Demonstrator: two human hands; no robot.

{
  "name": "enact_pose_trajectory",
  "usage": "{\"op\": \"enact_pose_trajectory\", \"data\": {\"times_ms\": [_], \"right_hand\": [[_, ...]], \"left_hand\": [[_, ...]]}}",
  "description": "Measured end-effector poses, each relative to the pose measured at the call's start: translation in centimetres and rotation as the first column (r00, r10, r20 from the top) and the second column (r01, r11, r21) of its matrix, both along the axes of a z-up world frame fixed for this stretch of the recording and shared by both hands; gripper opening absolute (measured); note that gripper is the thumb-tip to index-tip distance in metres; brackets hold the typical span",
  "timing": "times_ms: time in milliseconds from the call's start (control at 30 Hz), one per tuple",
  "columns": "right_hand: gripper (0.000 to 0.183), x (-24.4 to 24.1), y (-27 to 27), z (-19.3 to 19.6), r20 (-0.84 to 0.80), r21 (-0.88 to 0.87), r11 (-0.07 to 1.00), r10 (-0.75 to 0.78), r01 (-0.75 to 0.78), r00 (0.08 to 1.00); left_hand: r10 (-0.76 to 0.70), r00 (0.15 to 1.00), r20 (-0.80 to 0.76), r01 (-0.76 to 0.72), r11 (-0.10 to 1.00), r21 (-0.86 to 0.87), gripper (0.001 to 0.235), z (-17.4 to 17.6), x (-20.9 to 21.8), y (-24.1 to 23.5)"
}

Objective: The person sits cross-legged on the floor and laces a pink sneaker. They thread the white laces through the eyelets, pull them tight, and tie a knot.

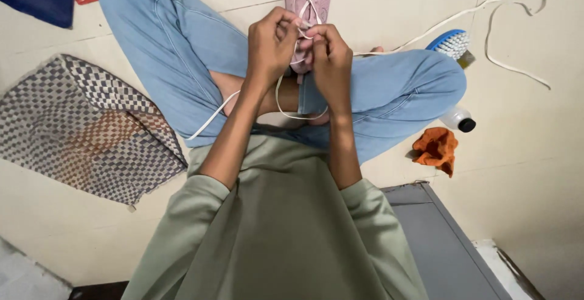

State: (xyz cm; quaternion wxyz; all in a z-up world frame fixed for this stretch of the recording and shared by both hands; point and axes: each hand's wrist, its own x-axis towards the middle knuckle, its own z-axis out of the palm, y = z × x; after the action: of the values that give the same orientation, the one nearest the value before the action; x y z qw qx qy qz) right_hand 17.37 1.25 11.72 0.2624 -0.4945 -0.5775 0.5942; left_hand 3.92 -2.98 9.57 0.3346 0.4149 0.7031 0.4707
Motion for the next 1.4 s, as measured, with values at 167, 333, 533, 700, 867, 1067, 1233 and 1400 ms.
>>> {"op": "enact_pose_trajectory", "data": {"times_ms": [167,333,533,700,867,1067,1233,1400], "right_hand": [[0.003,-1.4,2.0,0.2,0.174,0.183,0.982,0.019,-0.051,0.985],[0.027,-1.5,3.2,-0.4,0.244,0.385,0.89,0.157,-0.245,0.957],[0.011,-1.6,4.3,-1.3,0.214,0.451,0.859,0.159,-0.242,0.964],[0.024,-1.1,4.3,-2.6,0.255,0.372,0.898,0.143,-0.233,0.956],[0.036,-1.1,4.2,-4.3,0.321,0.199,0.952,0.161,-0.232,0.933],[0.032,-0.6,4.1,-6.4,0.317,0.275,0.943,0.097,-0.189,0.943],[0.024,-1.0,3.8,-7.5,0.225,0.338,0.935,0.026,-0.103,0.974],[0.015,-2.4,4.6,-6.7,0.239,0.395,0.907,0.053,-0.147,0.97]], "left_hand": [[0.06,0.998,-0.007,-0.06,0.998,-0.024,0.011,0.0,-0.3,1.5],[0.1,0.995,0.016,-0.099,0.994,-0.055,0.007,-1.4,-0.2,2.3],[0.12,0.993,0.004,-0.118,0.981,-0.154,0.009,-1.8,-0.4,3.0],[0.069,0.965,-0.254,-0.101,0.989,-0.112,0.008,-2.6,-0.2,3.2],[0.028,0.678,-0.734,-0.002,0.999,0.036,0.011,-3.8,0.6,4.1],[-0.026,0.758,-0.652,0.002,0.999,-0.037,0.015,-4.7,0.8,4.0],[-0.029,0.755,-0.655,-0.034,0.996,-0.083,0.015,-5.7,0.8,3.9],[-0.009,0.807,-0.591,-0.066,0.992,-0.105,0.013,-6.3,0.8,3.8]]}}
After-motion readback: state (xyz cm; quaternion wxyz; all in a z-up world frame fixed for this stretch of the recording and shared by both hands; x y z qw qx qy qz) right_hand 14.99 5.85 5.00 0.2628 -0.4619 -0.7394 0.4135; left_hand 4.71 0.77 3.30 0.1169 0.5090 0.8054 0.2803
